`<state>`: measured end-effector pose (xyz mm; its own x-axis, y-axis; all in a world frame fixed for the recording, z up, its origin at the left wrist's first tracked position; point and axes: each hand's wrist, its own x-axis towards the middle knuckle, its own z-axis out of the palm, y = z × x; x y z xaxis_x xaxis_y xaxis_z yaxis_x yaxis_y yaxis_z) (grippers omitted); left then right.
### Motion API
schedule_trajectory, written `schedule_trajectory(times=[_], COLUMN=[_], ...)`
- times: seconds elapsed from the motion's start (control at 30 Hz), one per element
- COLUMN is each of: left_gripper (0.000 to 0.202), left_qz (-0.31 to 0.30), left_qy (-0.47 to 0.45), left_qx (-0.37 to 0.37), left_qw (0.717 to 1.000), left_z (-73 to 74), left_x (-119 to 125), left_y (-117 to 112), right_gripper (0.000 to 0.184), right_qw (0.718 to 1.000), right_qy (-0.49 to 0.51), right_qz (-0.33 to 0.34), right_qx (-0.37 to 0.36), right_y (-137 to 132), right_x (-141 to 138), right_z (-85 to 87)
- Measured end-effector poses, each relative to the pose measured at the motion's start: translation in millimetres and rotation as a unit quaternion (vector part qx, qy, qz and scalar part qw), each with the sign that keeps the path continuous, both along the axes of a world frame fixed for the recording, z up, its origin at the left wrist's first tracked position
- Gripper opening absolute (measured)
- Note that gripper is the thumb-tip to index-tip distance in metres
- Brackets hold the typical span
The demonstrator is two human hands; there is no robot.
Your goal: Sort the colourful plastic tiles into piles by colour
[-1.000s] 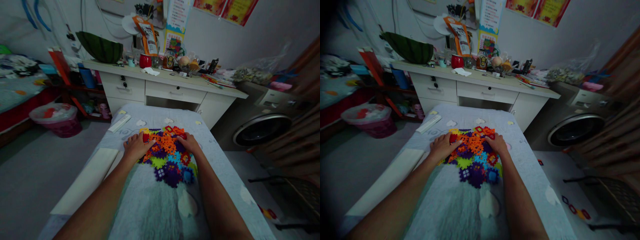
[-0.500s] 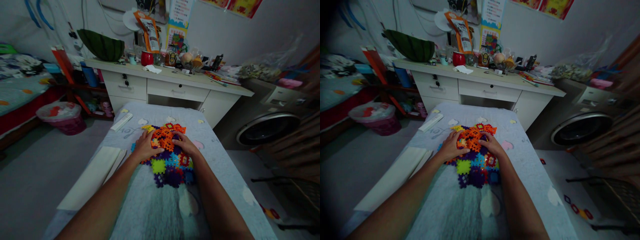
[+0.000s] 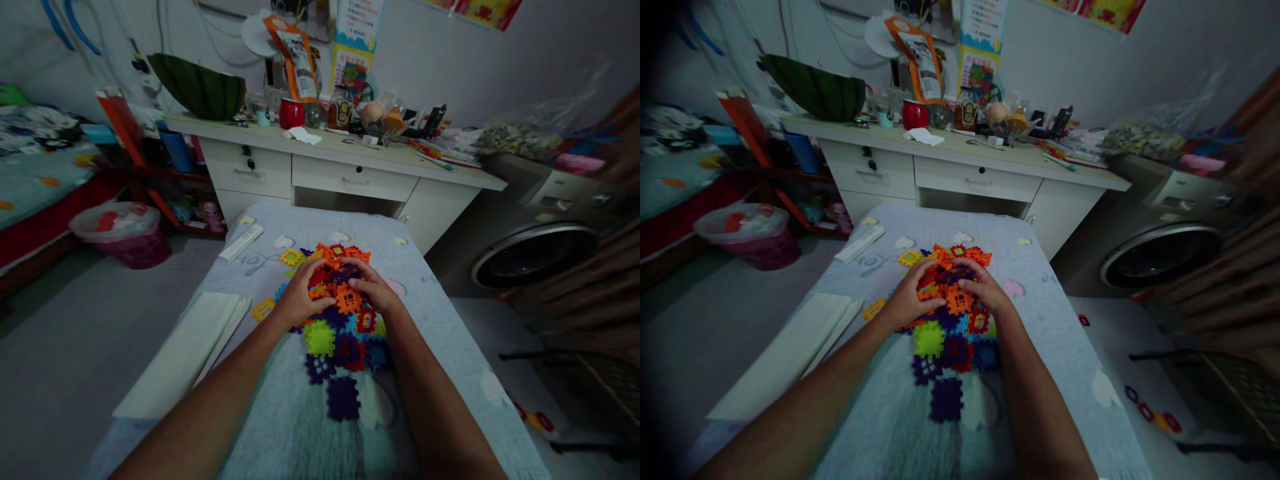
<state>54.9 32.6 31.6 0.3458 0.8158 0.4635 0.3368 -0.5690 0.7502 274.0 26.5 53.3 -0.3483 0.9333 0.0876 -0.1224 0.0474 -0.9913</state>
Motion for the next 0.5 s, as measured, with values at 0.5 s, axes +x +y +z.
schedule_trajectory(times=[0.5], left_gripper=[0.036], left_qz=[0.036], left_qy=[0.054], left_qx=[-0.033], left_qw=[0.997], left_z=[31.4], left_x=[-20.5], left_y=[3.9], right_gripper=[0.027], right_qw=[0.963], right_qy=[-0.201], right_qz=[-0.163], right_qx=[0.07], right_y=[-8.4], right_x=[25.6], right_z=[20.4])
